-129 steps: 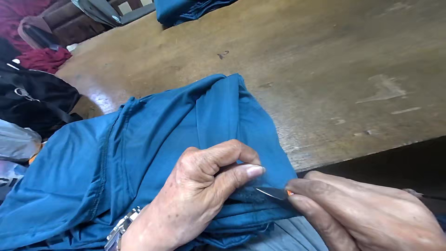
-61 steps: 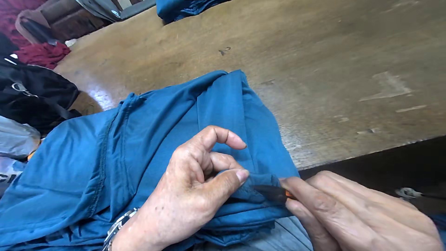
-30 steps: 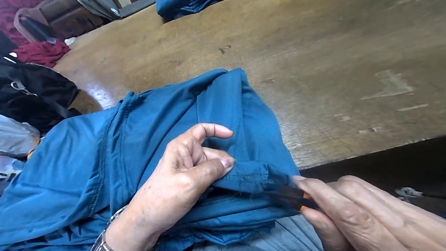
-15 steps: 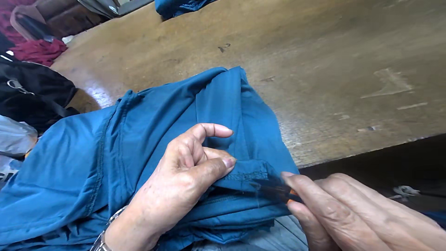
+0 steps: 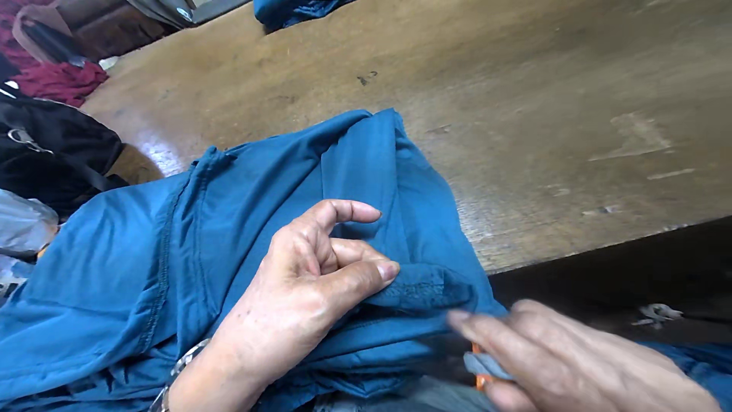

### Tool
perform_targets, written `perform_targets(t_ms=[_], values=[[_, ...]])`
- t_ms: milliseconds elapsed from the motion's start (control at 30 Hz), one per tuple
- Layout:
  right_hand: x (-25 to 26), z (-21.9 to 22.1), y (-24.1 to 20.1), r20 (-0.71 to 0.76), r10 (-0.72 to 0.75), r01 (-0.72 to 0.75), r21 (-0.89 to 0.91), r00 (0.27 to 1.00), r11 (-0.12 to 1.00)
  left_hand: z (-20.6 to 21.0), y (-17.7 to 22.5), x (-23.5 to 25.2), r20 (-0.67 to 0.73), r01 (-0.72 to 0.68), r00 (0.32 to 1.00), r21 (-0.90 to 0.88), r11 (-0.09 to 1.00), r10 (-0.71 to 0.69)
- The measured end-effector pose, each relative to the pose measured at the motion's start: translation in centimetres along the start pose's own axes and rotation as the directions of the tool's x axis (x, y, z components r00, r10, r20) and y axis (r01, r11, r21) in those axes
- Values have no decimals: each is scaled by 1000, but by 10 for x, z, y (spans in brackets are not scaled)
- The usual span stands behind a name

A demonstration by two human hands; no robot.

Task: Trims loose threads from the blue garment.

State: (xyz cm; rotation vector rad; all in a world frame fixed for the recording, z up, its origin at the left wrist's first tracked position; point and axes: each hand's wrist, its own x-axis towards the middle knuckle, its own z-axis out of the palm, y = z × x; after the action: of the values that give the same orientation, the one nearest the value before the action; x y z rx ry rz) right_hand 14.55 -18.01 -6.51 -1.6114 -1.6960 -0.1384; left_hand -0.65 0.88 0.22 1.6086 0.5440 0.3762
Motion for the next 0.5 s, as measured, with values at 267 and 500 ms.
perform_targets(t_ms=[267,500], values=[[6,2,10,-81,21,-37,-202,996,979,2,2,-6,-49,-41,998,124,991,48],[4,3,10,-61,7,-19,-197,998,980,0,4,-7,-40,-5,999,112,994,10]])
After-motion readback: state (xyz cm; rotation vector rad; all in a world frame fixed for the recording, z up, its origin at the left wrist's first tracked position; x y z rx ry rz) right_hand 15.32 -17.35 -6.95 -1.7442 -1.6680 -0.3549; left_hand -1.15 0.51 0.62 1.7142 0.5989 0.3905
